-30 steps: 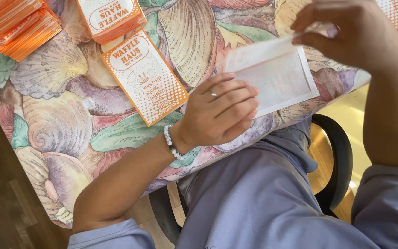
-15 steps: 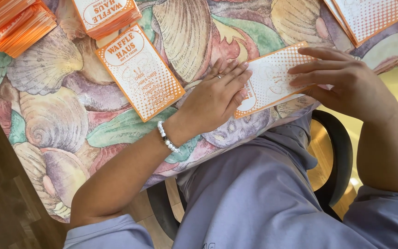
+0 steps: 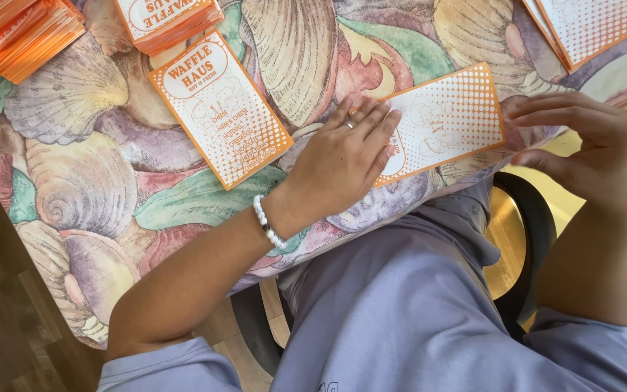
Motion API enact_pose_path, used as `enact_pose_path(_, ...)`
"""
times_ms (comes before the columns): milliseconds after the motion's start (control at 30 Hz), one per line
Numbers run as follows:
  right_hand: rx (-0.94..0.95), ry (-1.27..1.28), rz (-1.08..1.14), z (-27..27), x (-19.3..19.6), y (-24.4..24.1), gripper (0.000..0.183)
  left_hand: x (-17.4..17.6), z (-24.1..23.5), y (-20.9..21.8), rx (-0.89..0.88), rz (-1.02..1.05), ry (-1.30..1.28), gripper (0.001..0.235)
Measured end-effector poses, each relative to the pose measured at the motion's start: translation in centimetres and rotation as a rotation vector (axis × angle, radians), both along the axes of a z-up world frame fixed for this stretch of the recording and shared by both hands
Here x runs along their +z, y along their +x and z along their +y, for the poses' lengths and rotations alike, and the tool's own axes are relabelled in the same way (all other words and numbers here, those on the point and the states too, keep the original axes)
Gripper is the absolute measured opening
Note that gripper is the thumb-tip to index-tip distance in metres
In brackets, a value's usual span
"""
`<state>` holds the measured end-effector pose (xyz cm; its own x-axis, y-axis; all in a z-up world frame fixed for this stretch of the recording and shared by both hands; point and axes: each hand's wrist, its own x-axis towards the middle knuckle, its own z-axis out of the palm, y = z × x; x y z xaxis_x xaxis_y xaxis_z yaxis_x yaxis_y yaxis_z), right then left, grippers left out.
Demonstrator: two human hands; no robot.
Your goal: Applying glue to paper templates and folding them to assemble small product bags.
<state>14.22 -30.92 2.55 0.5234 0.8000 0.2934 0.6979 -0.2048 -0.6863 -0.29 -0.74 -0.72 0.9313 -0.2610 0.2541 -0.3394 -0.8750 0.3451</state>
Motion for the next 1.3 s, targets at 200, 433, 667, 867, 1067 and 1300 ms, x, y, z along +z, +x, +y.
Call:
enact_pose_path(200,-0.442,0.098,0.264,-1.6,-5.0,-2.6,0.049,1.7,-1.1,0.2,0.168,-0.035,0.042,0.046)
enact_pose_path(433,-0.514,0.1,0.366,-1.0,-4.6,-3.3,0.05,0.3,-2.6,5.5,0.429,0.033,0.232,0.064)
enact_pose_path(667,-0.465,0.196,0.449,-1.5,-5.7,-3.0,0.05,0.1,-1.3,6.0,0.385,0.18,0.067,0.054)
enact_pose_path(867,-0.461,0.21,0.41,-1.8,-6.5,-2.8,0.049,-0.1,-1.6,6.3,0.335,0.37,-0.021,0.037)
enact_pose_path(1067,-0.506,0.398,0.327,0.3,-5.8,-2.9,0.053,3.1,-1.0,4.0,0.184,0.212,-0.818,0.021)
enact_pose_path(1300,-0.256,0.899,0.489,9.5,-0.6,-4.5,0.111,2.4,-0.6,0.4,0.35,0.077,-1.43,0.022)
